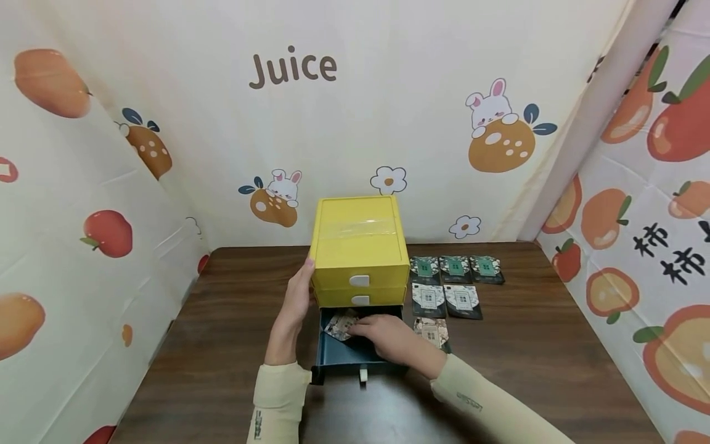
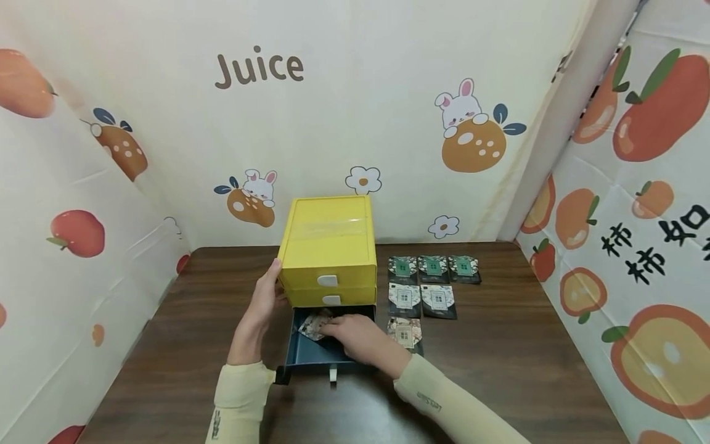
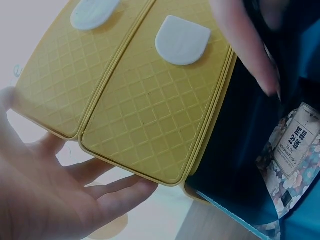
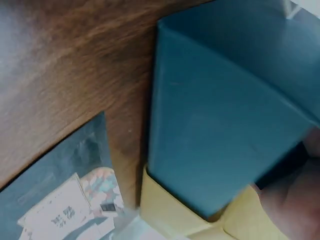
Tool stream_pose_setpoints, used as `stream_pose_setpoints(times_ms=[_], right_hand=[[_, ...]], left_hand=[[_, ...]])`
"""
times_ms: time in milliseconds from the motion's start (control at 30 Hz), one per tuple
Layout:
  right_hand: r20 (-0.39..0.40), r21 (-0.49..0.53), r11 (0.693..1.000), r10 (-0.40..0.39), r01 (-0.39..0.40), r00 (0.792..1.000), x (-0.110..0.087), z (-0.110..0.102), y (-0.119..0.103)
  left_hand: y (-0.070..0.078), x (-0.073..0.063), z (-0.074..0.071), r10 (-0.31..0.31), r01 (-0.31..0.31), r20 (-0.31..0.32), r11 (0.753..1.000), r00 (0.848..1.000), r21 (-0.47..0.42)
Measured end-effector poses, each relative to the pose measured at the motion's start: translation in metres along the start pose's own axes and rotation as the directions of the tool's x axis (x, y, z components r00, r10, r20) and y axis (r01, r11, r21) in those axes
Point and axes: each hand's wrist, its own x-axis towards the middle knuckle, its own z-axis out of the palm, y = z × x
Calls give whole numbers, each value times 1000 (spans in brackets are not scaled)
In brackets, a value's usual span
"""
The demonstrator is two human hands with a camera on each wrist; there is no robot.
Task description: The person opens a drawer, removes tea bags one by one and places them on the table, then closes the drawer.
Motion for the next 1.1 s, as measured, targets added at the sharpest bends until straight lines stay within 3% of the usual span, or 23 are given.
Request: stream_pose_setpoints(times_ms=[367, 600, 767, 867, 967, 1100], right_hand=[[-78, 54, 998, -20, 25, 997, -40, -25, -6], [-202, 76, 997, -13, 29, 979, -86, -28, 0], [-278, 155, 988, 29, 15, 960, -123, -25, 8], [-301, 179, 983, 84, -30, 950, -138, -24, 15], [-306, 133, 985, 145, -109, 941, -149, -24, 23], [-290, 27, 961, 271, -275, 918, -157, -22, 33]], left_hand=[[-6, -1, 0, 32, -30, -42, 999, 999, 39], [-6, 0, 1, 45, -44, -22, 999, 999, 21], [-6, 0, 2, 39, -39, -23, 999, 999, 33], [-6, 0, 2, 41, -40, -29, 999, 999, 35], [-6, 0, 2, 44, -43, -39, 999, 998, 33], [-6, 0, 2, 44, -44, -39, 999, 998, 22]])
